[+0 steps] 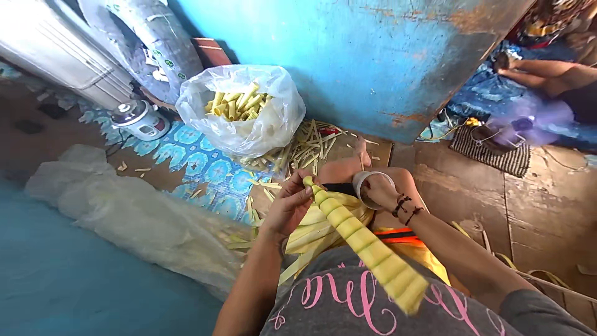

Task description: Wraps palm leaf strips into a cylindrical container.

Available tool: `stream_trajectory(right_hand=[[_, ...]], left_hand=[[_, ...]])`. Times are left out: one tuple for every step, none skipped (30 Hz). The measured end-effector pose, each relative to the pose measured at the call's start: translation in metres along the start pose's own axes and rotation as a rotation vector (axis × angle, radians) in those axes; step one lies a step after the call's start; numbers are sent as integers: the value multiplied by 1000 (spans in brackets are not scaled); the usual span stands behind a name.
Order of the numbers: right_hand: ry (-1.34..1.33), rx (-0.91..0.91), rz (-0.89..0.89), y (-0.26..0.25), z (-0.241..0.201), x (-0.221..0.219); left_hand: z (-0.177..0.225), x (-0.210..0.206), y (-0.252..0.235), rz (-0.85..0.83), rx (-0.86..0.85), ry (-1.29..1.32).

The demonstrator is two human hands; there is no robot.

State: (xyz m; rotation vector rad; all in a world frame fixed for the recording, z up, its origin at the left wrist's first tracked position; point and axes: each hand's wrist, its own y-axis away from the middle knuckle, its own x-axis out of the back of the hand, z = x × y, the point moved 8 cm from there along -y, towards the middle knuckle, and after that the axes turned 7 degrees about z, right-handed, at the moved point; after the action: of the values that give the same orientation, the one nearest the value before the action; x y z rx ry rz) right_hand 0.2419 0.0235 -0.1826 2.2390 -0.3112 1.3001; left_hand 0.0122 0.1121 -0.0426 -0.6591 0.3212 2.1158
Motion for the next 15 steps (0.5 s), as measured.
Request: stream_trajectory(right_hand=[[-11, -2, -9, 1, -1, 0], [-21, -6, -11, 3, -1, 0], [-30, -6, -7, 5, -2, 2], [-36, 2, 1, 6, -3, 3], [-44, 17, 9, 7, -4, 5], [-59, 36, 22, 8, -4, 6], [-88, 59, 42, 9, -3, 8], [-126, 75, 57, 11, -2, 10], [-168, 83, 63, 14, -2, 15], [-209, 82, 65, 19, -4, 21], [-248, 78, 69, 24, -6, 28], [-279, 82, 77, 31, -11, 37], [-296, 104, 100, 38, -18, 48], [-300, 145, 142, 47, -26, 60], [-310, 194, 204, 57, -35, 73]], left_hand=[[0, -7, 3, -43, 9, 23], [-1, -15, 6, -98, 21, 27], [-2, -24, 9, -168, 35, 19], [-2, -33, 12, -238, 45, 10], [-3, -40, 15, -291, 58, 6], [-4, -45, 17, -324, 73, 8], [-5, -47, 17, -335, 84, 12], [-6, -48, 17, -337, 92, 12], [-7, -49, 16, -339, 96, 10], [-8, -49, 15, -346, 98, 11], [-9, -50, 13, -351, 98, 13], [-10, -52, 12, -351, 97, 13], [-11, -53, 12, -349, 99, 17], [-12, -54, 10, -347, 102, 17], [-13, -56, 9, -343, 106, 14]])
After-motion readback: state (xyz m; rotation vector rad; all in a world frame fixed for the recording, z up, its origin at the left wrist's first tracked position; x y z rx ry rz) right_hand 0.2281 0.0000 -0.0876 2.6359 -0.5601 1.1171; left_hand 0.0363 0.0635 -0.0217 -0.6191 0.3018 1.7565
